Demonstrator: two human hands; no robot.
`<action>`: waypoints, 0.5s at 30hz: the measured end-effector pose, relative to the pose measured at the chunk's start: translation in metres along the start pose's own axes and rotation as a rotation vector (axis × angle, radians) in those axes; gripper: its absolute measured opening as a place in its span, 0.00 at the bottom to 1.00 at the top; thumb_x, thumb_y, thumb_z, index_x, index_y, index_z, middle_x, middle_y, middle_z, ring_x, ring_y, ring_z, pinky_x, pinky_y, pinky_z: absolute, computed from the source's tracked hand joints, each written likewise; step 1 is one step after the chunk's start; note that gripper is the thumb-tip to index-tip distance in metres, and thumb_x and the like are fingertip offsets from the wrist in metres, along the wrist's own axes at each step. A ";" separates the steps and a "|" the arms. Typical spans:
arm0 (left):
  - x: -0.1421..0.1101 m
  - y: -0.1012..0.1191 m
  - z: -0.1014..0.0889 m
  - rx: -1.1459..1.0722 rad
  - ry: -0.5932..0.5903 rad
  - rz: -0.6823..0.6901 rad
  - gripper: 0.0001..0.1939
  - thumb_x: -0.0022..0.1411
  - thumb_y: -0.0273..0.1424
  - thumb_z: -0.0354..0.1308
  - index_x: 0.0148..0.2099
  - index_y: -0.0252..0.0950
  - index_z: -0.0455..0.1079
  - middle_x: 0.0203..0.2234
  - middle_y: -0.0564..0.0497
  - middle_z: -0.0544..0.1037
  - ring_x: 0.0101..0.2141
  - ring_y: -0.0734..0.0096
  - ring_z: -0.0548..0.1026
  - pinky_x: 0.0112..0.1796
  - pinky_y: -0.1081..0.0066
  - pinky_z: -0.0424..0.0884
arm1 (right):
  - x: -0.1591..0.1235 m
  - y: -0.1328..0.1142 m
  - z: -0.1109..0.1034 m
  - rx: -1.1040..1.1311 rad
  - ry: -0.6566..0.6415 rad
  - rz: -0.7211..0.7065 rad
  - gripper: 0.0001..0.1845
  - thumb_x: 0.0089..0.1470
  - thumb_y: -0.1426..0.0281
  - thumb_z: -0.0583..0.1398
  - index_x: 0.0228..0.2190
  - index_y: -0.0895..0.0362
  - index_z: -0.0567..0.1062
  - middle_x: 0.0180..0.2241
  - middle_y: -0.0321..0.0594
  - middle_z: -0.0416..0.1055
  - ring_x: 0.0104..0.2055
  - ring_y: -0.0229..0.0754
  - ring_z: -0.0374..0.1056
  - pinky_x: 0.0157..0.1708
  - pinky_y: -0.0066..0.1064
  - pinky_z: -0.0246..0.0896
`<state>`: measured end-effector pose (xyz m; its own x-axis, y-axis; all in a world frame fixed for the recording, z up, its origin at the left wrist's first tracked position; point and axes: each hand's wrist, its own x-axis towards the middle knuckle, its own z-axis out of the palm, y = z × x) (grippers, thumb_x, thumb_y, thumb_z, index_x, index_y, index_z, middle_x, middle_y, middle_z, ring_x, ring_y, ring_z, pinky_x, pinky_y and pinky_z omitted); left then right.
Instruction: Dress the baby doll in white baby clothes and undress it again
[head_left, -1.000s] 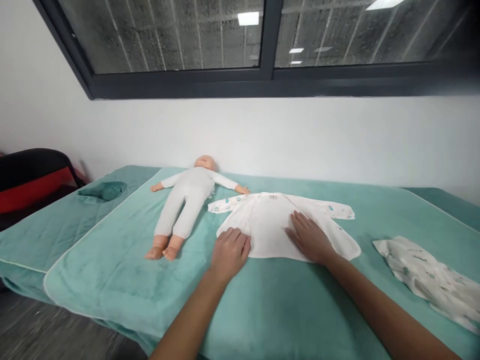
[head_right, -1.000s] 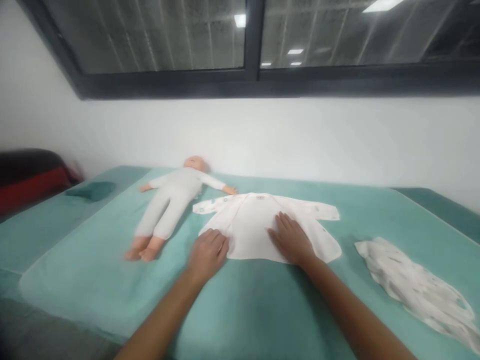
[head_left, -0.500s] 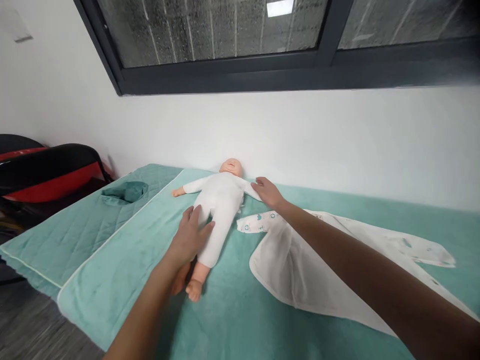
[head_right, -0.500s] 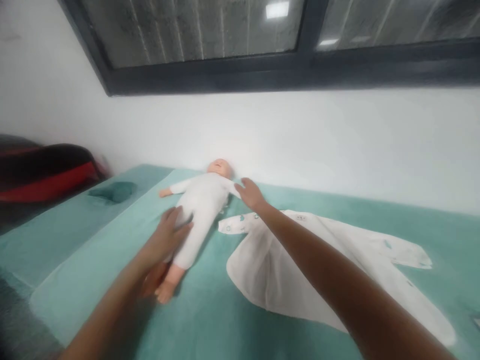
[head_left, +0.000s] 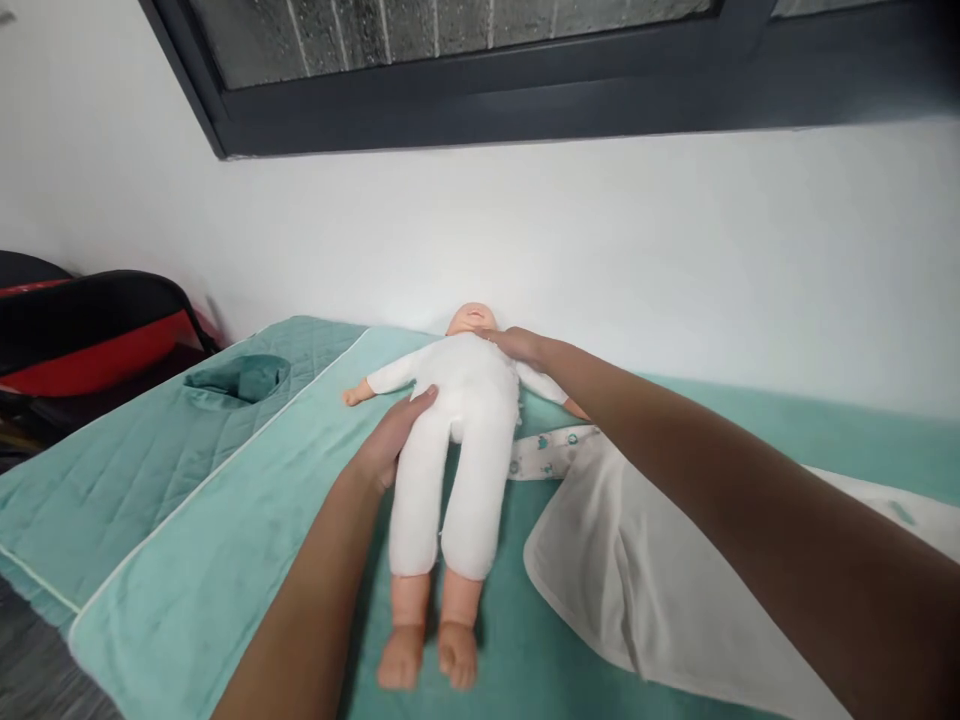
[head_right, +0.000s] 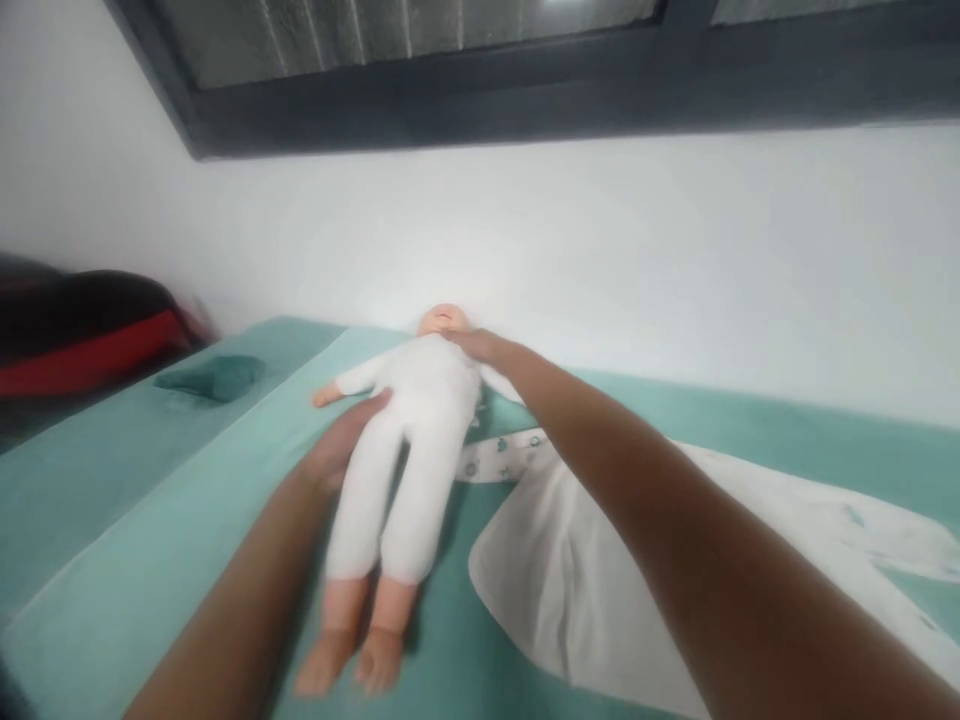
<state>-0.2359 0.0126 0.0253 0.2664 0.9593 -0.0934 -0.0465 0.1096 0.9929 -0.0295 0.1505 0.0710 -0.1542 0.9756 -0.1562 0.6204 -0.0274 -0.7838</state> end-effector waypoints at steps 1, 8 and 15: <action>-0.004 0.003 0.011 -0.047 -0.001 0.012 0.41 0.54 0.57 0.57 0.62 0.37 0.67 0.50 0.41 0.78 0.48 0.46 0.77 0.49 0.55 0.74 | -0.010 0.000 -0.011 -0.004 -0.007 0.011 0.39 0.53 0.43 0.58 0.49 0.64 0.74 0.49 0.57 0.74 0.51 0.54 0.70 0.51 0.40 0.64; -0.041 0.027 0.141 -0.331 -0.031 0.099 0.36 0.57 0.44 0.64 0.64 0.37 0.62 0.54 0.38 0.75 0.49 0.47 0.76 0.49 0.53 0.74 | -0.107 0.030 -0.127 -0.129 0.069 0.033 0.46 0.46 0.34 0.56 0.46 0.61 0.77 0.48 0.55 0.75 0.48 0.57 0.72 0.47 0.43 0.66; -0.059 -0.010 0.269 -0.352 -0.168 -0.033 0.35 0.54 0.42 0.67 0.61 0.39 0.63 0.56 0.39 0.73 0.50 0.49 0.75 0.48 0.57 0.75 | -0.201 0.144 -0.183 -0.299 0.281 0.048 0.44 0.55 0.37 0.47 0.42 0.64 0.79 0.44 0.56 0.77 0.46 0.55 0.74 0.44 0.39 0.67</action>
<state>0.0081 -0.1151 0.0410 0.4259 0.9010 -0.0824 -0.3552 0.2503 0.9007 0.2319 -0.0093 0.0992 0.0707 0.9974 0.0142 0.8245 -0.0504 -0.5636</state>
